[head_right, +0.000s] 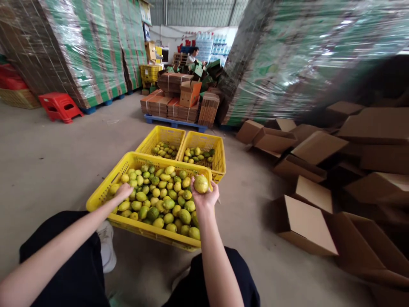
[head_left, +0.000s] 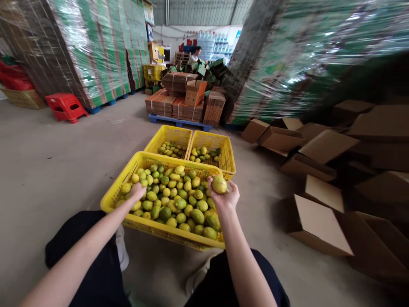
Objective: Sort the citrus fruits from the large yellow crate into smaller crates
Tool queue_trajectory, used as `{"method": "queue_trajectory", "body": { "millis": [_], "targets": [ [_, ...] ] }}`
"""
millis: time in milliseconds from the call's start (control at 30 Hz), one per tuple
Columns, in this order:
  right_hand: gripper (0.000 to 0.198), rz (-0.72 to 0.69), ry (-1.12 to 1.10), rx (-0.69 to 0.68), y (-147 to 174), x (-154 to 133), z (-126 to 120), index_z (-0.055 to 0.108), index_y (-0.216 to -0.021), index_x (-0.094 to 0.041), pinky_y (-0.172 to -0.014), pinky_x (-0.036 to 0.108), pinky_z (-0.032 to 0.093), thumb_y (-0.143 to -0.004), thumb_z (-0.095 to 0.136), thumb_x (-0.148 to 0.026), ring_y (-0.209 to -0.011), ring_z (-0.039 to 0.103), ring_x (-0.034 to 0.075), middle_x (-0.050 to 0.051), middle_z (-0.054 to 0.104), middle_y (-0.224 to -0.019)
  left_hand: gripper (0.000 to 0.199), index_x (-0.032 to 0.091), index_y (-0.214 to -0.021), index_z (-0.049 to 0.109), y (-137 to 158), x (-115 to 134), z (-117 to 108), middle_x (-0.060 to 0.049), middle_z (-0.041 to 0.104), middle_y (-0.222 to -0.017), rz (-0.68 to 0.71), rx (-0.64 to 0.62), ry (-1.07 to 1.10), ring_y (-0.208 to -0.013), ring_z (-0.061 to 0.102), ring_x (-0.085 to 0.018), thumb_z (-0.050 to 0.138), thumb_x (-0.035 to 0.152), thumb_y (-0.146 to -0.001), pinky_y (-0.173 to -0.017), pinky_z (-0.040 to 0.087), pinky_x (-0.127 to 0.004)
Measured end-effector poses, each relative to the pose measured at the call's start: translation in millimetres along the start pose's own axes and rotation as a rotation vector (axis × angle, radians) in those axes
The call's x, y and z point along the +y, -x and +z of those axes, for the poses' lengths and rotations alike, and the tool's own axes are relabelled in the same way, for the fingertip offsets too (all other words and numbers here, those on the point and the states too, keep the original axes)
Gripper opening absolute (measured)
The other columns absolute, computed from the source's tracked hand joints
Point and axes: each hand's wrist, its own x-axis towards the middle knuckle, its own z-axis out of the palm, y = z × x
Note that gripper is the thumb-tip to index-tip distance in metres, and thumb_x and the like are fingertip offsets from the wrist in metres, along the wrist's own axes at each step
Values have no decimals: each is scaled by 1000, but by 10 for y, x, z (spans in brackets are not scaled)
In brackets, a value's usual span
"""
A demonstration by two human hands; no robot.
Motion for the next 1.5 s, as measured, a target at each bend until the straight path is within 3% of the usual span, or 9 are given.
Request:
{"method": "queue_trajectory", "body": {
  "millis": [100, 200, 367, 433, 567, 833, 1167, 1367, 1500],
  "targets": [
    [31, -30, 158, -158, -32, 149, -83, 58, -100, -21, -68, 38, 66, -74, 61, -36, -84, 73, 23, 4, 72, -87, 13, 18, -83, 60, 195, -364, -168, -11, 66, -93, -211, 48, -629, -109, 64, -34, 65, 30, -80, -89, 47, -42],
    [34, 128, 468, -198, 23, 353, -220, 60, -99, -21, -56, 33, 64, -67, 71, -26, -69, 73, 21, -1, 72, -78, 18, 17, -92, 66, 184, -595, -294, -18, 66, -114, -290, 47, -1011, -122, 55, -36, 55, 26, -82, -99, 41, -46],
    [28, 748, 924, -263, 381, 582, -526, 62, -79, -15, -34, 28, 52, -58, 75, -2, -46, 67, 21, 0, 68, -63, 31, 15, -96, 72, 56, -783, -394, -19, 71, -112, -306, -55, -1269, -116, 62, -31, 43, 26, -90, -93, 44, -37],
    [35, 842, 985, -228, 461, 592, -580, 61, -76, -17, -39, 25, 54, -54, 71, 9, -47, 67, 18, -4, 66, -62, 34, 13, -98, 73, 30, -820, -389, -21, 71, -112, -313, -71, -1310, -113, 64, -32, 43, 28, -91, -89, 46, -37],
    [34, 569, 973, 23, 181, 442, -331, 57, -78, -17, -39, 24, 52, -60, 62, 12, -46, 65, 15, -5, 65, -64, 35, 12, -107, 72, 0, -861, -320, -23, 68, -120, -322, -82, -1367, -118, 63, -36, 45, 27, -91, -88, 47, -40],
    [9, 57, 1000, 53, -872, -188, 671, 46, -86, -21, -50, 21, 56, -92, 51, -25, -53, 65, 11, -5, 56, -65, 40, 9, -114, 71, 28, -809, -275, -25, 62, -128, -333, -94, -1402, -124, 58, -36, 42, 27, -92, -91, 48, -41],
    [12, 387, 1820, -202, -186, 253, -300, 67, -92, -15, -60, 26, 57, -84, 65, -24, -72, 72, 20, 10, 75, -87, 44, 9, -126, 64, 23, -840, -297, -22, 54, -143, -385, -98, -1460, -128, 55, -34, 45, 28, -91, -98, 46, -37],
    [32, 241, 2414, -339, 2, 380, -303, 68, -116, -13, -98, 40, 49, -87, 63, -27, -122, 61, 35, 19, 69, -122, 50, 4, -133, 56, 22, -860, -355, -25, 55, -139, -406, -68, -1472, -129, 54, -34, 45, 30, -91, -98, 45, -35],
    [50, 222, 2643, -393, 34, 351, -228, 54, -137, -11, -100, 44, 46, -93, 56, -36, -129, 57, 36, 24, 61, -137, 51, 2, -132, 55, -8, -922, -408, -26, 54, -139, -419, -77, -1493, -129, 53, -33, 45, 31, -91, -102, 42, -35]
  ]
}}
